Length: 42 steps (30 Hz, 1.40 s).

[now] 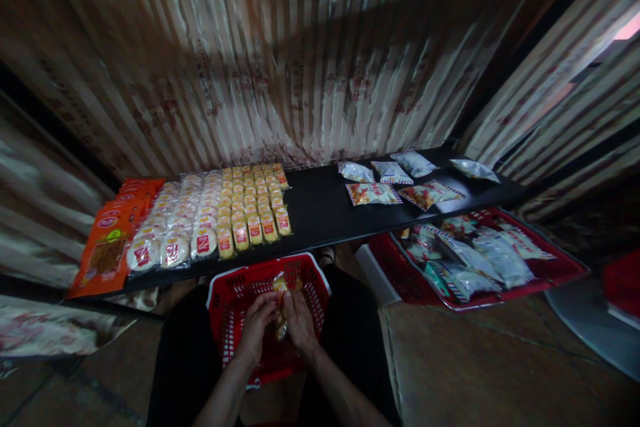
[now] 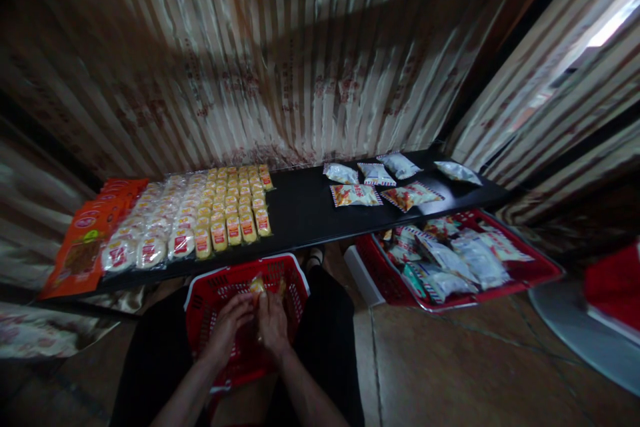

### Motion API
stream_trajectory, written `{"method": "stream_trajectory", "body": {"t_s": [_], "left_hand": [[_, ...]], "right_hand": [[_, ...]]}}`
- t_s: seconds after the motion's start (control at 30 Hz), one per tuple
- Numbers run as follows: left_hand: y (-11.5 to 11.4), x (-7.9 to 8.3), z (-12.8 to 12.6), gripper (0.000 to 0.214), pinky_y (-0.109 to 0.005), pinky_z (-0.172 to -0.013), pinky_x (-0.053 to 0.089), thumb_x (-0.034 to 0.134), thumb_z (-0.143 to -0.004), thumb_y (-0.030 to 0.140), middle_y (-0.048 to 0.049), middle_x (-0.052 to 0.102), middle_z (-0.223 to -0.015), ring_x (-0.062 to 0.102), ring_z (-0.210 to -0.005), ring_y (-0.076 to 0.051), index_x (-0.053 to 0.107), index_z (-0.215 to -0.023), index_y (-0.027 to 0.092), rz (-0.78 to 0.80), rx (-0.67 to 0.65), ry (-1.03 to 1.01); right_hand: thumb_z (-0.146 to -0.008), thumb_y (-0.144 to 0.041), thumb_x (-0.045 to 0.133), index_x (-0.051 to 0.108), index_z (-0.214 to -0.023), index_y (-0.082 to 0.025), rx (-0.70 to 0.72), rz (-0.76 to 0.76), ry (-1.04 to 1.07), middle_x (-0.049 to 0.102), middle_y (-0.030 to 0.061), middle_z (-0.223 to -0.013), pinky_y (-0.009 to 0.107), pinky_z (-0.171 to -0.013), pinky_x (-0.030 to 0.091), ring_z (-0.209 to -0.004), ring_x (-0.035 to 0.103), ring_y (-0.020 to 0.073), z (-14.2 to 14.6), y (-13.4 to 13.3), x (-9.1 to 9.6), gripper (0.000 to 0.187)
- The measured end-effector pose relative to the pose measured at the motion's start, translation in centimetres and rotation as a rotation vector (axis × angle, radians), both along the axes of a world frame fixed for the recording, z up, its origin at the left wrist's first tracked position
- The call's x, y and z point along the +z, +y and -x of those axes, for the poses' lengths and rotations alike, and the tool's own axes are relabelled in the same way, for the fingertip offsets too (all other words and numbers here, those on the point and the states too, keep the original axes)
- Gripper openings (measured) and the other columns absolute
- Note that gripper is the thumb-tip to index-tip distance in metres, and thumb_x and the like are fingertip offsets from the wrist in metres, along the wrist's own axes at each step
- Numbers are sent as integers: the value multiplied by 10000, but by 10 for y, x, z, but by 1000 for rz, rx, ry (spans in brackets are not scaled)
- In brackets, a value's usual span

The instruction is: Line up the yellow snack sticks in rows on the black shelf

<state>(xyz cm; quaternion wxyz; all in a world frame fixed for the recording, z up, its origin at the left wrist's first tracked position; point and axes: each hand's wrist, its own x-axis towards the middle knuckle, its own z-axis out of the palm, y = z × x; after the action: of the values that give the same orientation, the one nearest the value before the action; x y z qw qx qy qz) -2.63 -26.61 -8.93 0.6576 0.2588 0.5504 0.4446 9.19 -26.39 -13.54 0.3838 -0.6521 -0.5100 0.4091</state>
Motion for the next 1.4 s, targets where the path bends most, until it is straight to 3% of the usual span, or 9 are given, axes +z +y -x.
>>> {"method": "stream_trajectory", "body": {"t_s": [0.13,0.37,0.57,0.73,0.83,1.1,1.27,1.4], "left_hand": [[5,12,-9,286,-302,-808,468,686,-644,345,-73,696,-974,613,-914,-215,695,-874,175,-62,-46,30],[10,21,-25,254,-310,-832,469,653,-678,315,-66,696,-948,615,-919,-221,693,-891,183,-157,-108,87],[17,26,-36,217,-331,-941,425,661,-682,241,-85,687,-1027,592,-1024,-242,698,-885,174,-219,-138,111],[24,25,-43,163,-328,-1034,349,662,-707,222,-79,645,-1164,538,-1148,-251,707,-860,188,-296,-161,119],[30,31,-48,151,-335,-1041,344,644,-724,229,-82,630,-1184,524,-1163,-257,711,-855,195,-357,-184,123],[54,67,-73,179,-358,-1042,352,596,-710,140,-75,622,-1156,524,-1152,-248,713,-824,212,-467,-187,158],[73,72,-86,205,-330,-942,441,579,-695,107,-85,563,-1239,530,-1142,-243,706,-821,207,-458,-203,162],[90,74,-93,173,-338,-970,425,585,-694,104,-73,602,-1163,549,-1094,-222,695,-772,212,-501,-156,217]], "right_hand": [[-892,-509,353,638,-1020,-206,-109,-83,97,672,100,-1028,366,-917,445,-987,602,231,-7,5,1,435],[-876,-480,406,540,-1161,-178,-221,-121,246,641,101,-1133,331,-925,448,-1029,602,204,-18,11,10,436],[-879,-453,409,558,-1148,-156,-263,-182,238,649,115,-1119,351,-938,442,-1022,604,217,-27,12,21,427],[-859,-457,472,543,-1188,-172,-245,-214,206,597,128,-1229,389,-1011,403,-1141,551,241,-35,16,20,441],[-842,-459,508,562,-1162,-182,-263,-240,152,602,126,-1190,402,-1005,412,-1120,555,247,-43,22,21,427],[-831,-434,521,602,-1104,-202,-268,-344,59,636,102,-1079,392,-940,450,-1036,581,242,-68,51,52,367],[-816,-430,537,623,-1041,-192,-251,-354,58,649,102,-1054,391,-908,461,-998,596,241,-83,75,59,339],[-802,-438,548,639,-1025,-194,-237,-359,34,665,95,-1014,381,-858,481,-939,611,235,-90,94,60,343]]}}
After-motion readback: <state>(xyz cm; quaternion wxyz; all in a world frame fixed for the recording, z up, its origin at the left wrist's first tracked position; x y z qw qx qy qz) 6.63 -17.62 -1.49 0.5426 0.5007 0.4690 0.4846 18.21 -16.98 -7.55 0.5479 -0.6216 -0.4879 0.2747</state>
